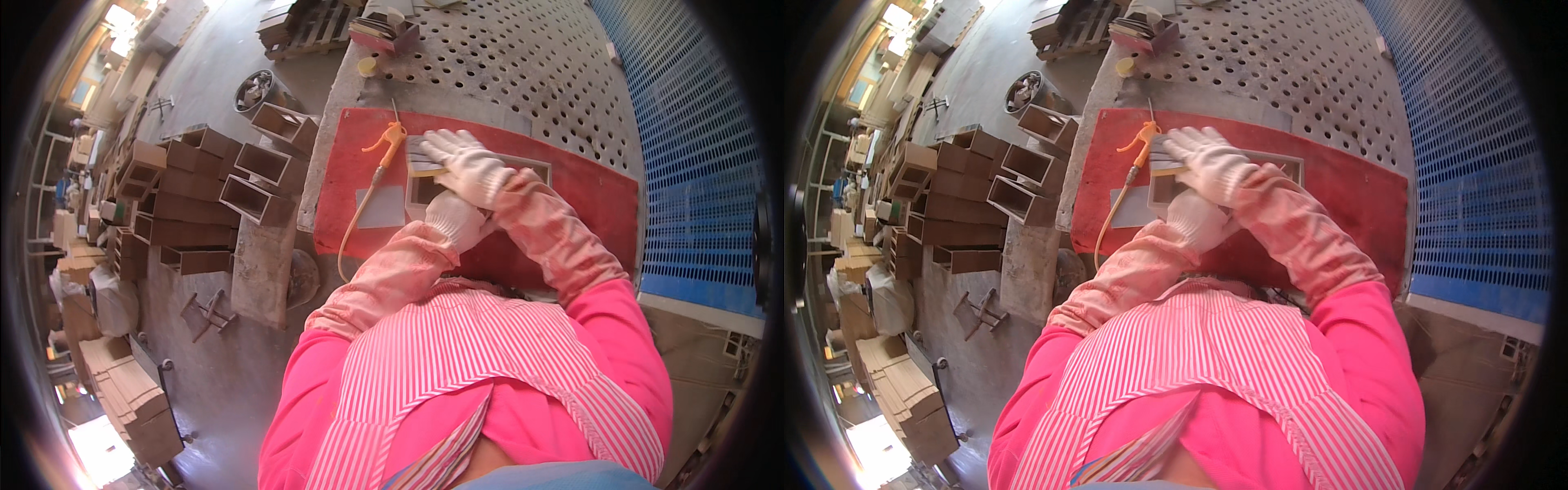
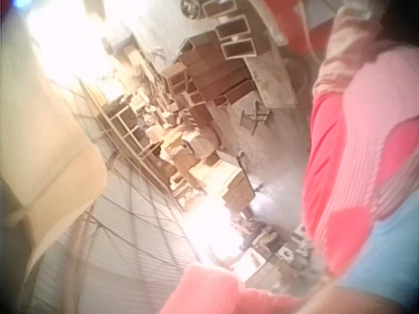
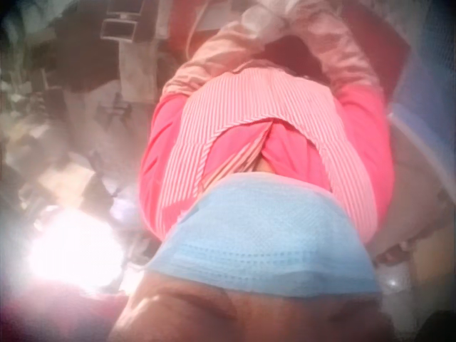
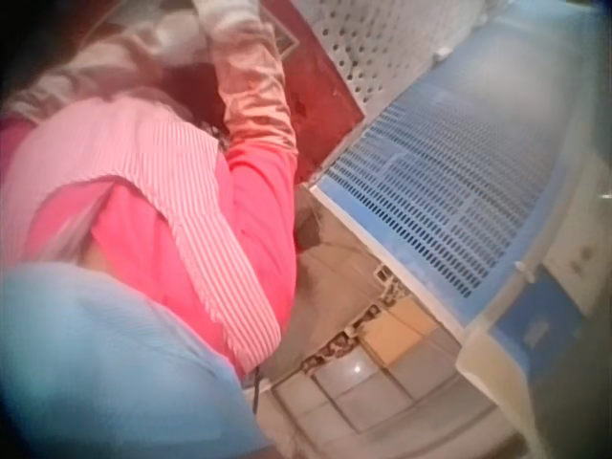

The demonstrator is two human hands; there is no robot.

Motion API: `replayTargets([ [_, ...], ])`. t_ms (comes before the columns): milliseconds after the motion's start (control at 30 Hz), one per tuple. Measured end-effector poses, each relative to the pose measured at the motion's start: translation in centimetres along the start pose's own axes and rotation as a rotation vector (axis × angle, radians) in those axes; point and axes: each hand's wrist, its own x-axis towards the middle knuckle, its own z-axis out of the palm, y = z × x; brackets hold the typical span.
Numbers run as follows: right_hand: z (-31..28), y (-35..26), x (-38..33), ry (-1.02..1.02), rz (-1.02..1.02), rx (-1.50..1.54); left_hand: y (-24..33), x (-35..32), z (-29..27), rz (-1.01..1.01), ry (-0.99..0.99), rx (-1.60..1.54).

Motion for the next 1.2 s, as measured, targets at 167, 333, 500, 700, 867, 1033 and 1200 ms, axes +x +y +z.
replayTargets([
  [167,-0.5,1.2,-1.9,-0.044,-0.042,-0.157,0.0,0.0,0.0,-0.02,-0.11,0.031],
  [333,0.3,3.3,-1.5,-0.002,0.015,-0.004,-0.5,0.2,1.0,0.049,-0.193,0.067],
  [500,2.8,-1.4,3.1,-0.162,-0.303,-0.091,-0.7,0.0,0.6,0.015,0.225,-0.07],
  [700,-1.4,-0.7,-2.0,0.027,-0.067,0.523,-0.8,-2.0,-2.7,0.156,0.095,-0.322],
  [867,-0.2,-4.2,-5.4,0.272,-0.017,0.284,-5.6,-4.9,-5.0,-0.392,0.583,-1.146],
  [1033,5.0,-7.5,-7.9,0.563,-0.027,-0.082,-8.1,-4.7,-4.0,-0.168,0.255,-0.76],
  [1200,2.7,-4.2,-14.3,0.455,0.032,-0.282,-6.8,-3.1,-2.8,0.007,0.371,-0.398],
])
